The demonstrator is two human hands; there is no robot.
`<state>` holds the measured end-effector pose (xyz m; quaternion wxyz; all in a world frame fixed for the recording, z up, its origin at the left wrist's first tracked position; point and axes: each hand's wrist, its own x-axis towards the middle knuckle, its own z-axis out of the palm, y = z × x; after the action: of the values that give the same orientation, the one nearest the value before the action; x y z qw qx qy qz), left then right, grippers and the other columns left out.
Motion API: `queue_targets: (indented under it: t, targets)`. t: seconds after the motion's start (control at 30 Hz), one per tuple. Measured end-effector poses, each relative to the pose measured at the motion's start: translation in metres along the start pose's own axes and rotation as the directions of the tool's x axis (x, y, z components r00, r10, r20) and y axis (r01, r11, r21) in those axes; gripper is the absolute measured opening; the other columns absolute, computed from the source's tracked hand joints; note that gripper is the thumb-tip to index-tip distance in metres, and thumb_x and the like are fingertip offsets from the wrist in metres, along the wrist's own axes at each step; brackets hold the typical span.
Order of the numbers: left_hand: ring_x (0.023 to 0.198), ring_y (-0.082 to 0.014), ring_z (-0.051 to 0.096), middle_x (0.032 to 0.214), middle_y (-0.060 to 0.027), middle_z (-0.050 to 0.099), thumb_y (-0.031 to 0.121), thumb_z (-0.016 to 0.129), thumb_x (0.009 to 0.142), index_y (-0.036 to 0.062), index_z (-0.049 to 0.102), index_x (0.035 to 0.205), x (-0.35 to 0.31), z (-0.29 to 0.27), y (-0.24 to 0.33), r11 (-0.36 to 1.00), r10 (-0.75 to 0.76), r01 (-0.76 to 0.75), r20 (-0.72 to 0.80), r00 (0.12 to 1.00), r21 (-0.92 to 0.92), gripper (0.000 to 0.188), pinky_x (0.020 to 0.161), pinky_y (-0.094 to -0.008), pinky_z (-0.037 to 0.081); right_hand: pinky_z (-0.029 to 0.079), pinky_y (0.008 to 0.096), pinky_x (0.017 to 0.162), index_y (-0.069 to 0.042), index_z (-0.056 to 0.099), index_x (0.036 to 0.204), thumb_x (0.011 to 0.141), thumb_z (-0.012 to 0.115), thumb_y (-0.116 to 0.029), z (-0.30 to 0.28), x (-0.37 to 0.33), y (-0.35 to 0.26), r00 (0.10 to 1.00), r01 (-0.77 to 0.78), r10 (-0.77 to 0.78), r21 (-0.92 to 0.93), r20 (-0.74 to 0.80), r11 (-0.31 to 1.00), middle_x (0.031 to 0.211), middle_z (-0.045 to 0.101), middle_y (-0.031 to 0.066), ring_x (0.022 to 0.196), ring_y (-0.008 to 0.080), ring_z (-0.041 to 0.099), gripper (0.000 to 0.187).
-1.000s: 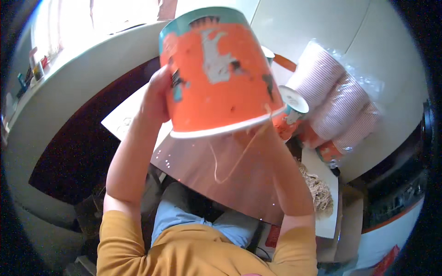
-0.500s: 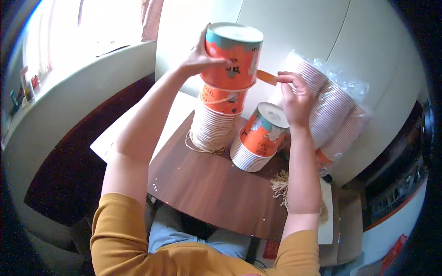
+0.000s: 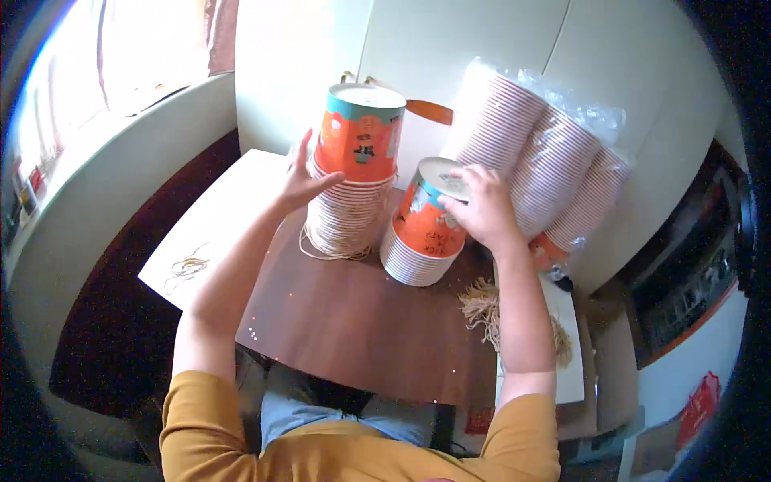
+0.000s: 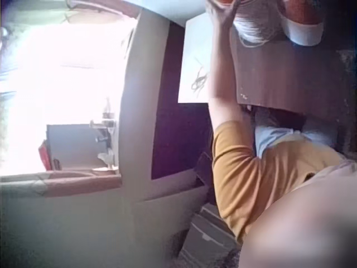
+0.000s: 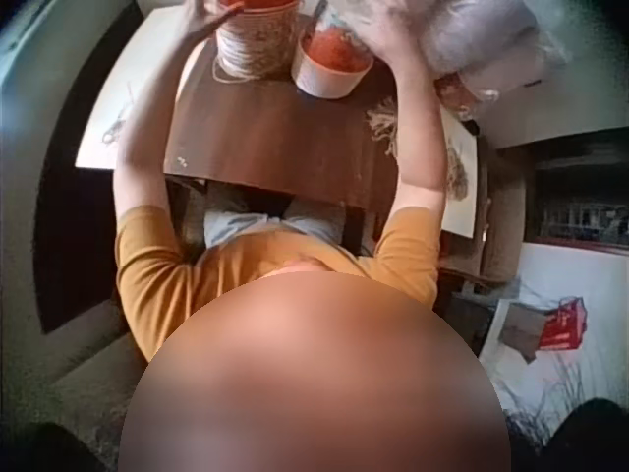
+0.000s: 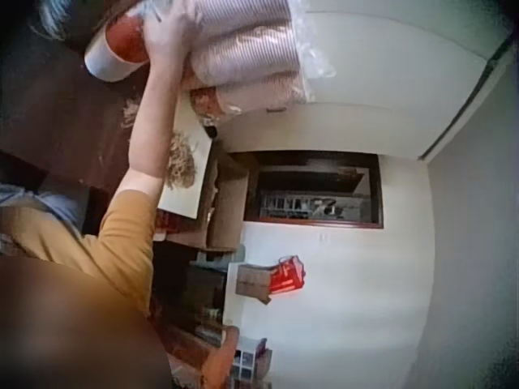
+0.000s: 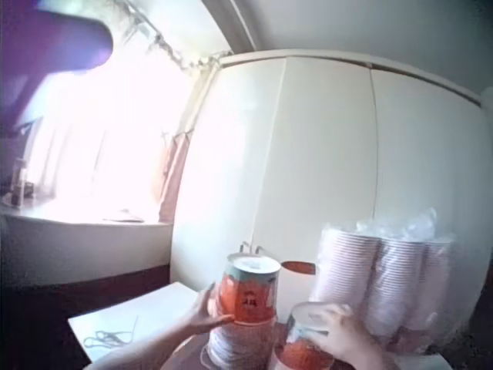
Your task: The recorder is manually threading and tying thin strings onto paper buckets, likely as handles.
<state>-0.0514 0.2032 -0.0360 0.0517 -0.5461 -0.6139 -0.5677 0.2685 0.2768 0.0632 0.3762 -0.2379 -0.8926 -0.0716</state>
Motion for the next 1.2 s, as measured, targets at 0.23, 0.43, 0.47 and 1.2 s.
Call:
queue_targets:
  t: [0.23, 0.43, 0.47, 1.2]
  targets:
    - [0.122, -0.0339, 0.045, 0.126, -0.0209, 0.049, 0.041, 0.075, 0.074, -0.0011, 0.043, 0.129, -0.114, 0.052, 0.082, 0.983, -0.092, 0.118, 0.176, 0.98, -0.14, 0.076, 0.103, -0.0417, 0.037, 0.048, 0.0385, 0.068, -0.002, 0.062, 0.078, 0.07, 0.074, -0.014, 0.027, -0.002, 0.038, 1.0, -0.001, 0.003, 0.084, -0.027, 0.996, 0.08, 0.062, 0.0132, 0.075, 0.0302, 0.061, 0.019]
    - [0.125, -0.039, 0.04, 0.132, -0.0267, 0.04, 0.057, 0.078, 0.061, -0.004, 0.028, 0.138, -0.109, 0.131, 0.1, 0.98, -0.196, 0.193, 0.12, 0.973, 0.041, 0.11, 0.103, -0.0458, 0.035, 0.049, 0.0406, 0.068, 0.0, 0.06, 0.071, 0.068, 0.073, -0.009, 0.015, 0.016, 0.016, 0.998, -0.053, 0.057, 0.151, -0.022, 0.987, 0.078, 0.062, 0.017, 0.074, 0.0327, 0.061, 0.016]
    - [0.122, -0.0394, 0.042, 0.128, -0.0252, 0.043, 0.055, 0.079, 0.06, -0.0031, 0.029, 0.137, -0.106, 0.14, 0.101, 0.979, -0.204, 0.204, 0.063, 0.977, 0.016, 0.109, 0.101, -0.0469, 0.035, 0.049, 0.0386, 0.066, 0.0, 0.061, 0.072, 0.069, 0.073, -0.011, 0.015, 0.016, 0.013, 0.999, -0.05, 0.052, 0.148, -0.008, 0.988, 0.077, 0.062, 0.0154, 0.071, 0.0296, 0.061, 0.016]
    - [0.066, -0.0101, 0.058, 0.081, -0.002, 0.061, 0.008, 0.06, 0.088, -0.0004, 0.058, 0.101, -0.092, 0.137, 0.094, 0.027, -0.387, 0.517, 0.468, 0.795, -0.855, 0.016, 0.058, -0.0228, 0.048, 0.05, 0.0297, 0.057, 0.001, 0.062, 0.077, 0.076, 0.071, -0.013, -0.019, 0.035, 0.012, 0.975, -0.219, 0.21, 0.17, 0.07, 0.961, 0.066, 0.065, 0.0096, 0.06, 0.014, 0.061, 0.016]
